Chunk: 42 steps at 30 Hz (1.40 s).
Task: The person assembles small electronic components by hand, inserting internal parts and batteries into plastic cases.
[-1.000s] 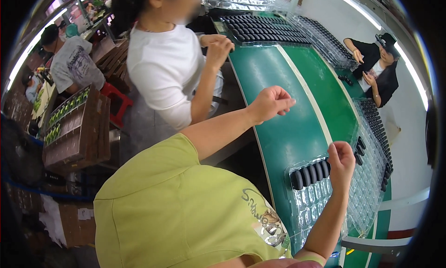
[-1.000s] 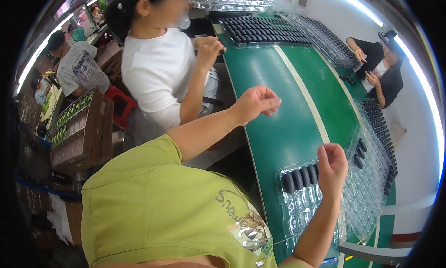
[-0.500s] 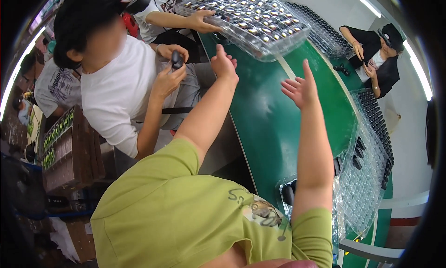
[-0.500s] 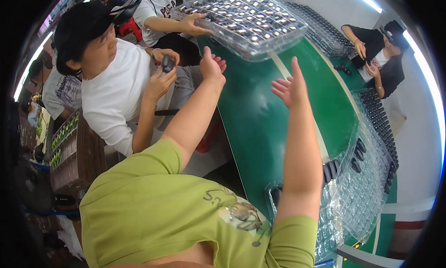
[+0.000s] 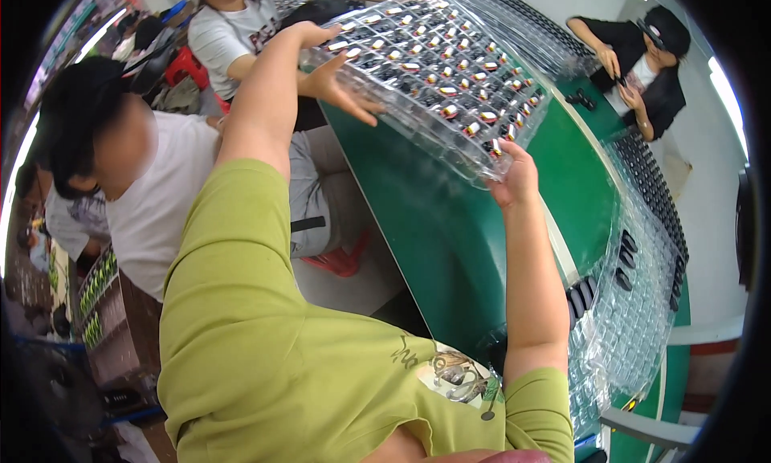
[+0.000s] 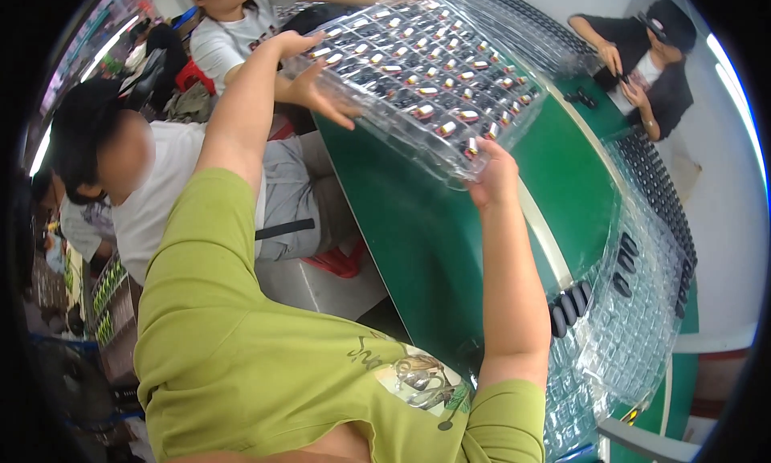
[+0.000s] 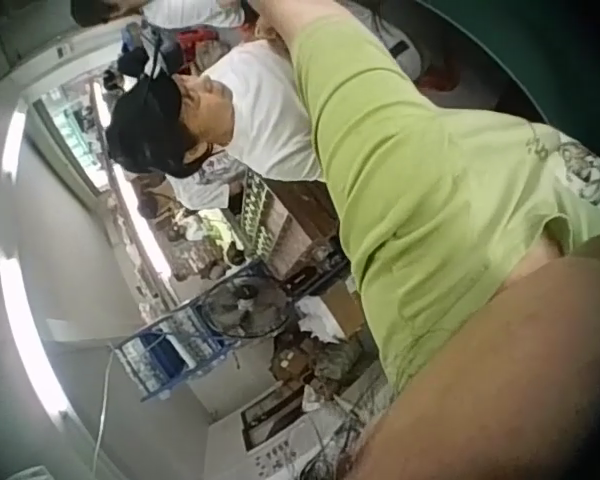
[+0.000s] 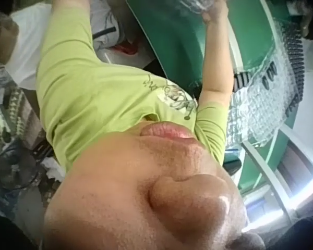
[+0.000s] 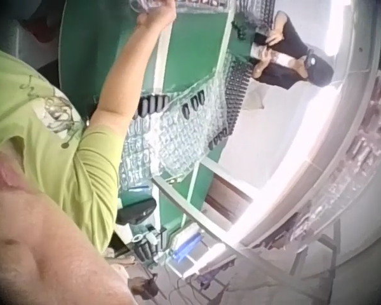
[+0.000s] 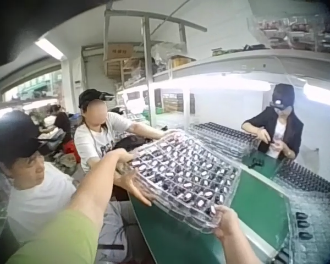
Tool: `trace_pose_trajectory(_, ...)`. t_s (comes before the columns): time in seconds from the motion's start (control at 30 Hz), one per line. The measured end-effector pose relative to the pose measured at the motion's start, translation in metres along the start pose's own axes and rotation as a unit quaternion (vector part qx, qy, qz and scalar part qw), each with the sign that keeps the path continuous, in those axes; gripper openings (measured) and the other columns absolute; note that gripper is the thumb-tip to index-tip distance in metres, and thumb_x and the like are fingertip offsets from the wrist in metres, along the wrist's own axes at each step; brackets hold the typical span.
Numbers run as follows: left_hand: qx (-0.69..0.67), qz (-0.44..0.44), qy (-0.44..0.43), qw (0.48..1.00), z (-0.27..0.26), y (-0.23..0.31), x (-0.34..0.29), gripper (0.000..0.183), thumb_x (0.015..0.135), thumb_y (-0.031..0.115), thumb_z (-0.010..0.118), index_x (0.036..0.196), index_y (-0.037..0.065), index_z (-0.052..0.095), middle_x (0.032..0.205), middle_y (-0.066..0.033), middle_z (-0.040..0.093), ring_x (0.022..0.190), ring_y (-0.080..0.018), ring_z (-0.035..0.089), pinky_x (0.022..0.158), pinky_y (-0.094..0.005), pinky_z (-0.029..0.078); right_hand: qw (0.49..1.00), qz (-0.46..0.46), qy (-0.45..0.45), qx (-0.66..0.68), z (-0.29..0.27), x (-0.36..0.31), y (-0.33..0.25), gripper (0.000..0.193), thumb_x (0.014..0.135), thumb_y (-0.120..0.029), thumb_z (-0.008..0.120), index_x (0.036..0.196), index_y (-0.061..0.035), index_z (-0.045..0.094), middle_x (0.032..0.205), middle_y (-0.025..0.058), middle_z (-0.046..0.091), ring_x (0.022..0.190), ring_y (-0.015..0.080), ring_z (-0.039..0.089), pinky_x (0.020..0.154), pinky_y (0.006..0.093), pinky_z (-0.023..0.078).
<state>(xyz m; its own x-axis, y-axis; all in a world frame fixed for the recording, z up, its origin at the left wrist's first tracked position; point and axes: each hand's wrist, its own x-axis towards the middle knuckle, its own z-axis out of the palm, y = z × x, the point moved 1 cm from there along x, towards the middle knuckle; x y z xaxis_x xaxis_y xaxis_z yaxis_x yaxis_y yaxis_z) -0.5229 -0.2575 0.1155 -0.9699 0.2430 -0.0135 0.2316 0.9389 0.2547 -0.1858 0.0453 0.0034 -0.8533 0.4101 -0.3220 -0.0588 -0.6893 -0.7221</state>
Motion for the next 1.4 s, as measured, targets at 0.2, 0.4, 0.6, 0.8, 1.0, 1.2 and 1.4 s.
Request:
trace_pose_trajectory(0.2, -0.396, -0.189, -0.177, 0.881, 0.022, 0.006, -0.040, 0.066, 0.083, 0.066, 0.061, 0.110, 0.006, 0.066, 0.102, -0.0043, 0.070, 0.088, -0.0145, 0.064, 0.081, -0.0320, 0.050, 1.000, 0.015, 0.001, 0.010, -0.027, -0.001, -0.023, 0.029, 0.088, -0.011, 0.055, 0.115, -0.0003, 0.054, 0.104, 0.0146, 0.065, 0.094, 0.0305, 0.064, 0.084, 0.0520, 0.053)
trace_pose_trajectory(0.4, -0.413, -0.129, -0.187, 0.882, 0.037, -0.015, -0.039, 0.040, 0.086, 0.061, 0.063, 0.086, 0.022, 0.067, 0.074, 0.0091, 0.063, 0.052, -0.0032, 0.047, 0.045, -0.0203, 0.028, 0.999, 0.031, -0.005, -0.043, -0.057, 0.008, -0.054, 0.032, 0.087, -0.017, 0.057, 0.115, -0.0009, 0.054, 0.100, 0.0163, 0.067, 0.084, 0.0318, 0.068, 0.077, 0.0480, 0.058)
trace_pose_trajectory(0.6, -0.540, 0.033, -0.089, 0.836, 0.047, 0.006, -0.106, 0.035, 0.089, 0.043, 0.070, 0.081, 0.008, 0.066, 0.065, 0.0011, 0.059, 0.050, -0.0078, 0.048, 0.046, -0.0259, 0.036, 0.998, 0.024, -0.052, -0.025, -0.111, -0.010, -0.091, 0.034, 0.089, -0.022, 0.061, 0.113, 0.0013, 0.059, 0.103, 0.0180, 0.070, 0.086, 0.0302, 0.069, 0.081, 0.0433, 0.058)
trace_pose_trajectory(0.8, -0.548, 0.042, 0.037, 0.835, 0.088, 0.051, -0.230, 0.042, 0.082, 0.038, 0.079, 0.074, 0.002, 0.058, 0.062, -0.0047, 0.059, 0.045, -0.0095, 0.047, 0.041, -0.0256, 0.037, 0.996, 0.012, 0.026, 0.086, -0.168, -0.045, -0.111, 0.059, 0.088, -0.043, 0.060, 0.121, 0.0059, 0.054, 0.113, 0.0239, 0.062, 0.103, 0.0394, 0.060, 0.091, 0.0520, 0.049)
trace_pose_trajectory(1.0, -0.560, -0.008, 0.090, 0.823, 0.138, 0.079, -0.333, 0.042, 0.084, 0.035, 0.077, 0.074, 0.001, 0.055, 0.066, -0.0063, 0.061, 0.053, -0.0103, 0.053, 0.047, -0.0271, 0.042, 0.977, -0.066, 0.164, 0.119, -0.199, -0.050, -0.105, 0.056, 0.092, -0.046, 0.052, 0.125, -0.0003, 0.053, 0.117, 0.0211, 0.059, 0.109, 0.0400, 0.056, 0.097, 0.0553, 0.044)
trace_pose_trajectory(1.2, -0.600, -0.008, 0.029, 0.799, 0.178, 0.095, -0.411, 0.039, 0.088, 0.033, 0.074, 0.085, -0.001, 0.053, 0.074, -0.0070, 0.063, 0.066, -0.0121, 0.060, 0.051, -0.0257, 0.046, 0.950, -0.248, 0.121, 0.146, -0.175, -0.060, -0.099, 0.055, 0.097, -0.049, 0.035, 0.125, -0.0073, 0.057, 0.120, 0.0150, 0.060, 0.112, 0.0375, 0.056, 0.099, 0.0544, 0.044)
trace_pose_trajectory(1.4, -0.635, -0.056, -0.154, 0.755, 0.201, 0.108, -0.452, 0.046, 0.091, 0.035, 0.069, 0.100, -0.004, 0.046, 0.092, -0.0146, 0.064, 0.070, -0.0175, 0.067, 0.053, -0.0259, 0.055, 0.876, -0.175, 0.431, -0.125, -0.175, -0.014, -0.094, 0.082, 0.093, -0.065, 0.040, 0.116, 0.0114, 0.059, 0.116, 0.0217, 0.063, 0.102, 0.0320, 0.061, 0.090, 0.0457, 0.047)
